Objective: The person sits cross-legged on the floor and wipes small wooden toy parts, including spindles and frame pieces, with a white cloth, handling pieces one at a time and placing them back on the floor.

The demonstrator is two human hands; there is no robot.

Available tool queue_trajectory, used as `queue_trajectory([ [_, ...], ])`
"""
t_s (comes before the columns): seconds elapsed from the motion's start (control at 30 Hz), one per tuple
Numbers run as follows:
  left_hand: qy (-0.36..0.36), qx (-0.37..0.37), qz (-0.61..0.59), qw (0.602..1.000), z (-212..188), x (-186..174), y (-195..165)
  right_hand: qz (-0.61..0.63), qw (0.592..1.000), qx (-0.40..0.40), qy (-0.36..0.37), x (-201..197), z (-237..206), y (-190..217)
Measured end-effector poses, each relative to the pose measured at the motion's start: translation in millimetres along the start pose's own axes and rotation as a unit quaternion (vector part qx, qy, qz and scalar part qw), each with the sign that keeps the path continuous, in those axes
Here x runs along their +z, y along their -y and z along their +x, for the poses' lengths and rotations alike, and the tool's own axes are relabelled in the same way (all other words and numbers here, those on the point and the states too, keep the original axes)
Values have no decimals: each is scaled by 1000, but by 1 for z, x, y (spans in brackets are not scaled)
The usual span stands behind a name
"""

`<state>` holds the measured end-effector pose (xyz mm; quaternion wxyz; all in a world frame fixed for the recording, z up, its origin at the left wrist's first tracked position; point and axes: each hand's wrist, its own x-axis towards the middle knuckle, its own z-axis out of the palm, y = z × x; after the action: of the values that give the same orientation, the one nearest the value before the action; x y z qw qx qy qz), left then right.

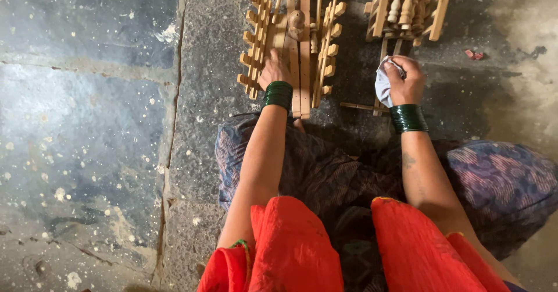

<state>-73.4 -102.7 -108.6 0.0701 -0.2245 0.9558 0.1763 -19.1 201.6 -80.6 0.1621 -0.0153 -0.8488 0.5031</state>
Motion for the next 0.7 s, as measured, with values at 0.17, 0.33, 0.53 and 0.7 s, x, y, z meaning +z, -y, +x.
queue_trajectory([
  [0.17, 63, -15, -264, 962, 1, -7, 7, 204, 962, 179, 35, -2, -3, 0],
  [0.33, 143, 60, -544, 825, -33, -17, -5, 394, 885, 230, 98, -1, -8, 8],
  [0.53, 287, 103, -710, 634, -59, -63, -13, -120, 969, -199, 82, 11, -32, 48],
  [0.7, 292, 132, -750, 578, -60, -74, -13, 215, 967, -21, 133, 43, -51, 97],
])
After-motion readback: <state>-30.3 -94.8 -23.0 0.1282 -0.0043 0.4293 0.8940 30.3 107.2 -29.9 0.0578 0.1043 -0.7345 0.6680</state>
